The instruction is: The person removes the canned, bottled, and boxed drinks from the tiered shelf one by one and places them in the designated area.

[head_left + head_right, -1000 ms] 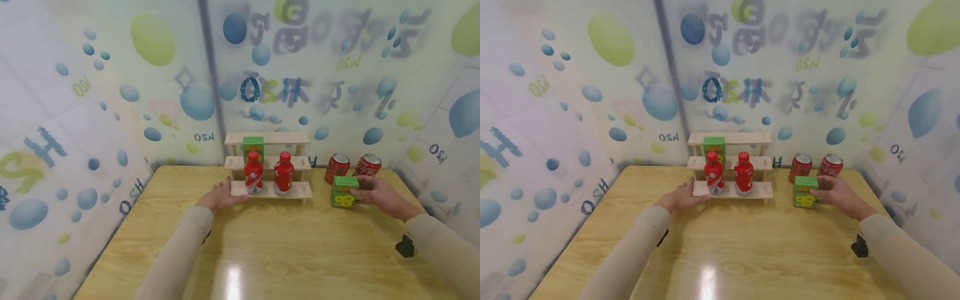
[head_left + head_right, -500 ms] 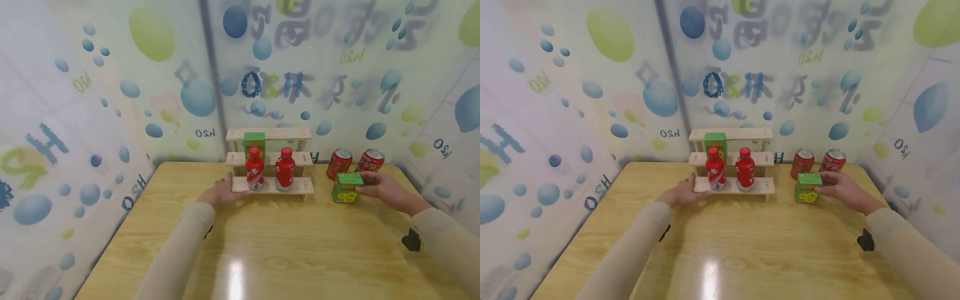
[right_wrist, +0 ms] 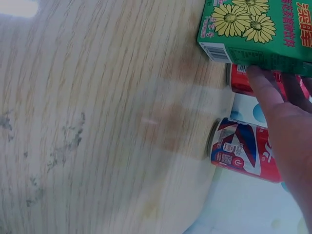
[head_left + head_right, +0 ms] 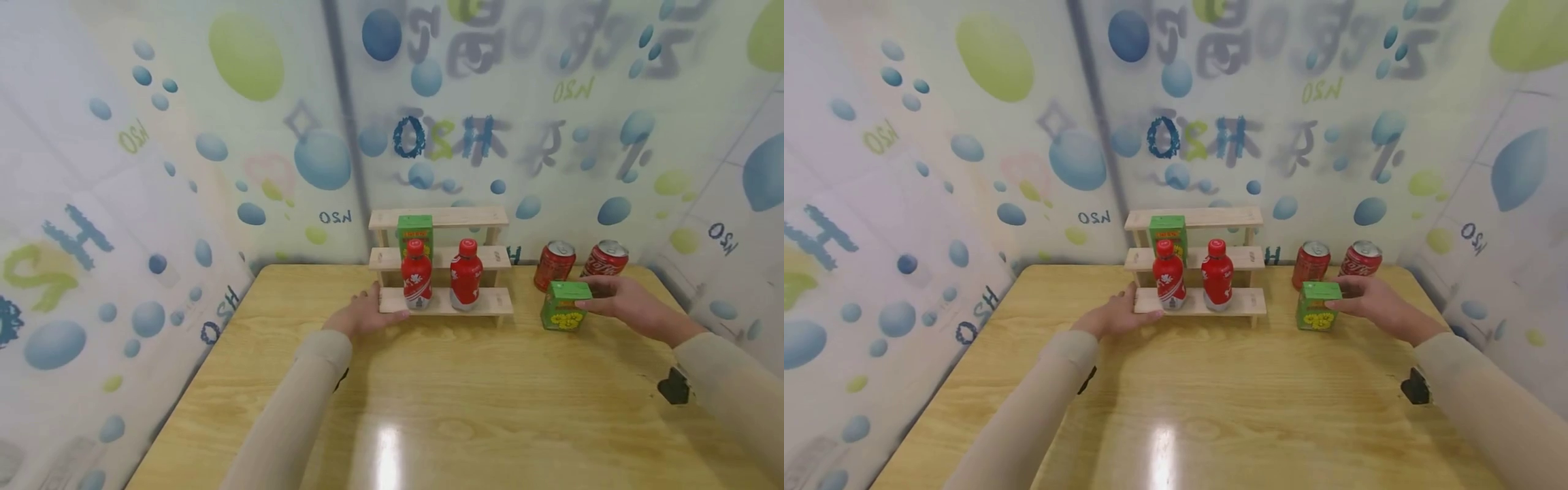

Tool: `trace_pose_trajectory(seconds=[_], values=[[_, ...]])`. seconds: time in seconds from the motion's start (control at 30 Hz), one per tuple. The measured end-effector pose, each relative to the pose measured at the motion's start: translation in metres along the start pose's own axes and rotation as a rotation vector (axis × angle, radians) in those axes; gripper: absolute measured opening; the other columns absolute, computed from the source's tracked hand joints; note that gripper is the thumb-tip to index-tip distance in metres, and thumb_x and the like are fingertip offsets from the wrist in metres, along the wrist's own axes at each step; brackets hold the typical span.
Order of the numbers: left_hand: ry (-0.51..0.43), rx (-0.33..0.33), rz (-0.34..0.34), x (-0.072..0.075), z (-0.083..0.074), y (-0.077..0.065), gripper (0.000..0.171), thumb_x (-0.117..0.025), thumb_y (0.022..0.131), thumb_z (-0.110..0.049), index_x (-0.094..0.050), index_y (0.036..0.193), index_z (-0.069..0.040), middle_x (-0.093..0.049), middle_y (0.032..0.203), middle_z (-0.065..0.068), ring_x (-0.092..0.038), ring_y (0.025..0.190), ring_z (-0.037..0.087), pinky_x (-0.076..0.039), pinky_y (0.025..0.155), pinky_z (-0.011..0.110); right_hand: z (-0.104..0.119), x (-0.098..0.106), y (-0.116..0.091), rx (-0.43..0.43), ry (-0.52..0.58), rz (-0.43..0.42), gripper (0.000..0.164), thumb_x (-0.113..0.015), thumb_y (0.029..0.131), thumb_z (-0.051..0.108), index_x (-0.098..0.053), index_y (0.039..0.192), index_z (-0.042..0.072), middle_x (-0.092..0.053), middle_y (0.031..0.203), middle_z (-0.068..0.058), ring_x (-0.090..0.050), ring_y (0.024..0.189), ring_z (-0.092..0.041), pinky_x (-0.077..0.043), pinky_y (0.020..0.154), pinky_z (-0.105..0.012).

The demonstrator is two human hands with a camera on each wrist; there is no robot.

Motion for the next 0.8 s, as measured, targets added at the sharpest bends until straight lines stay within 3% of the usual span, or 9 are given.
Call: trace_pose_trajectory(seconds=[0.2,0.4,0.5,0.8], values=[[0.007,-0.006,-0.005,0.0008,-0.0014,-0.0004,0.138,-0.053,0.075,-0.101,-0.006,0.173,-0.016,-0.020,0.177,0.024,-0.019,0.164,0.050,-0.025,0.129,0.071,-0.0032,0.0022,-0.0018,0.008,-0.022,0.001,0.069,-0.067,0.106,0.039,-0.043,0.158,0.000,-0.059,0.149,-0.028,-0.057,0.112,0.008,-0.057,0.085,-0.017],[0.020,-0.002,0.001,-0.0002,-0.0014,-0.0018,0.137,-0.052,0.076,-0.101,-0.006,0.173,-0.015,-0.021,0.176,0.025,-0.020,0.163,0.050,-0.027,0.129,0.070,-0.0058,0.0013,-0.0034,-0.001,-0.030,0.010,0.071,-0.066,0.106,0.041,-0.042,0.160,0.001,-0.056,0.153,-0.029,-0.059,0.135,-0.031,-0.056,0.086,-0.017],[0.017,-0.008,-0.003,0.0001,-0.0024,-0.0019,0.137,-0.052,0.076,-0.101,-0.006,0.173,-0.016,-0.021,0.176,0.024,-0.020,0.163,0.050,-0.026,0.129,0.070,-0.0070,0.0023,-0.0047,0.001,-0.040,0.014,0.071,-0.065,0.107,0.042,-0.042,0.160,0.001,-0.055,0.154,-0.030,-0.055,0.139,-0.041,-0.055,0.086,-0.016],[0.012,-0.006,-0.004,0.0012,-0.0040,-0.0038,0.135,-0.053,0.077,-0.099,-0.006,0.173,-0.016,-0.021,0.177,0.023,-0.019,0.164,0.050,-0.025,0.129,0.070,-0.0086,0.0073,-0.0039,0.003,-0.045,0.022,0.070,-0.066,0.106,0.045,-0.045,0.159,0.005,-0.054,0.157,-0.028,-0.051,0.144,-0.048,-0.053,0.087,-0.013]])
Point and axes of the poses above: each hand's wrist, its own y-axis towards the middle knuckle, its own x-axis out of the back of the hand, z = x × y, the point moved 1 cm from there along y, towards the middle knuckle
